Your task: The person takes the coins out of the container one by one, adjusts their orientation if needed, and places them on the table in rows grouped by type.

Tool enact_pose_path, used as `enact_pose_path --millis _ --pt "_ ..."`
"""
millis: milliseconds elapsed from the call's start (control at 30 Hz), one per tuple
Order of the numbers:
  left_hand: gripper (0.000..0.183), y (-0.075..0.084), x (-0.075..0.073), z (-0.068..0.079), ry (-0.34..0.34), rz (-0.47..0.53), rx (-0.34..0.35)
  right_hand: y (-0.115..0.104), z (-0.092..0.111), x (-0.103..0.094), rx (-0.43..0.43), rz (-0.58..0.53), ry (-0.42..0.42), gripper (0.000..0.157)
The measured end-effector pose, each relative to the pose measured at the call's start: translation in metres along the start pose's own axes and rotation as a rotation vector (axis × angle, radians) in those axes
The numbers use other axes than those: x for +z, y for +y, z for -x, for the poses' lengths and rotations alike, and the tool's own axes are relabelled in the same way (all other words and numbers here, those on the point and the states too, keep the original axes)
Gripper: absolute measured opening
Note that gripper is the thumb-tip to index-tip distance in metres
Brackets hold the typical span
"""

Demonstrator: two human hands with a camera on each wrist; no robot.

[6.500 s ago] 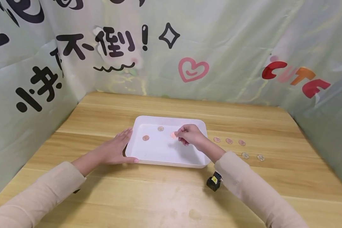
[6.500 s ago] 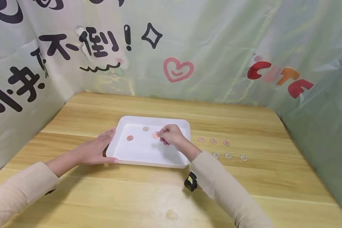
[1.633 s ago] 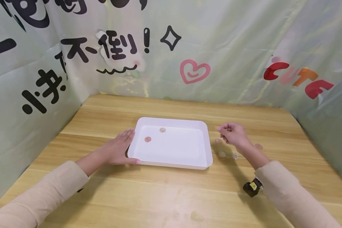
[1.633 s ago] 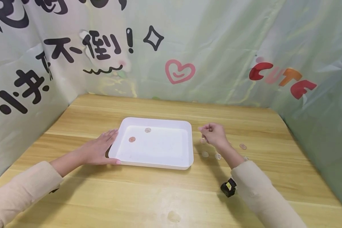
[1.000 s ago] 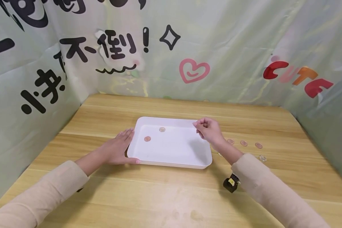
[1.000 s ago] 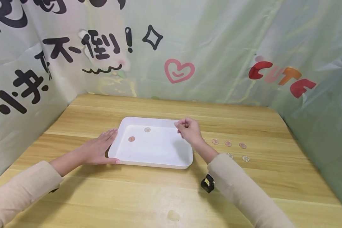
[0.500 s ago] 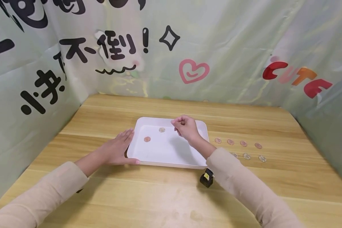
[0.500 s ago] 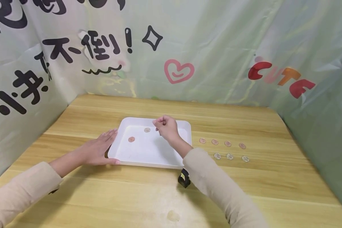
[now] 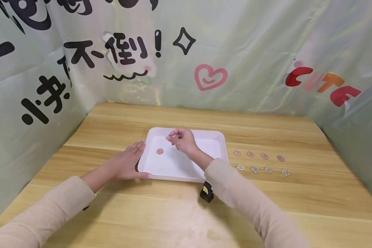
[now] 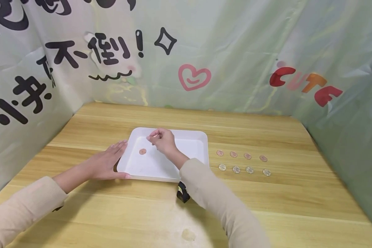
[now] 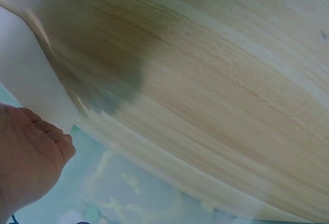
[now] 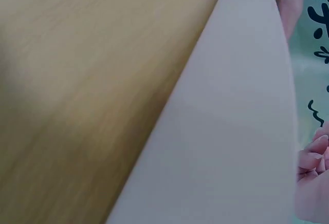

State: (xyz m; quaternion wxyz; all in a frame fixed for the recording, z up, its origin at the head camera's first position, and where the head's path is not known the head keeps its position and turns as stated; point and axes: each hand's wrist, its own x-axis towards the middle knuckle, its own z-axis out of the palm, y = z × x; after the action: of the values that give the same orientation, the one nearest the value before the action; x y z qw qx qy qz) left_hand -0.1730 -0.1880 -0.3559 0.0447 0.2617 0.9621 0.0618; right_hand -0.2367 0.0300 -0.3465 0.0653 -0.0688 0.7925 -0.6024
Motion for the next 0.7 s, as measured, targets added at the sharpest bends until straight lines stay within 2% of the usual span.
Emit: enact_pose_path --millis 167,333,567,700 --pt "0.110 0.000 0.000 0.000 0.007 0.016 0.001 0.003 -0.005 0.013 0.005 0.085 -0.028 0.017" --pt "0.109 -0.001 0.000 0.000 0.014 0.012 0.001 0.004 -0.011 0.024 0.036 0.179 -0.093 0.021" --pt "0.109 0.000 0.000 0.000 0.019 0.012 0.008 0.009 -0.015 0.031 0.126 0.228 -0.128 0.024" --pt "0.108 0.000 0.001 0.000 0.013 0.010 0.006 0.014 -0.016 0.034 0.148 0.276 -0.137 0.026"
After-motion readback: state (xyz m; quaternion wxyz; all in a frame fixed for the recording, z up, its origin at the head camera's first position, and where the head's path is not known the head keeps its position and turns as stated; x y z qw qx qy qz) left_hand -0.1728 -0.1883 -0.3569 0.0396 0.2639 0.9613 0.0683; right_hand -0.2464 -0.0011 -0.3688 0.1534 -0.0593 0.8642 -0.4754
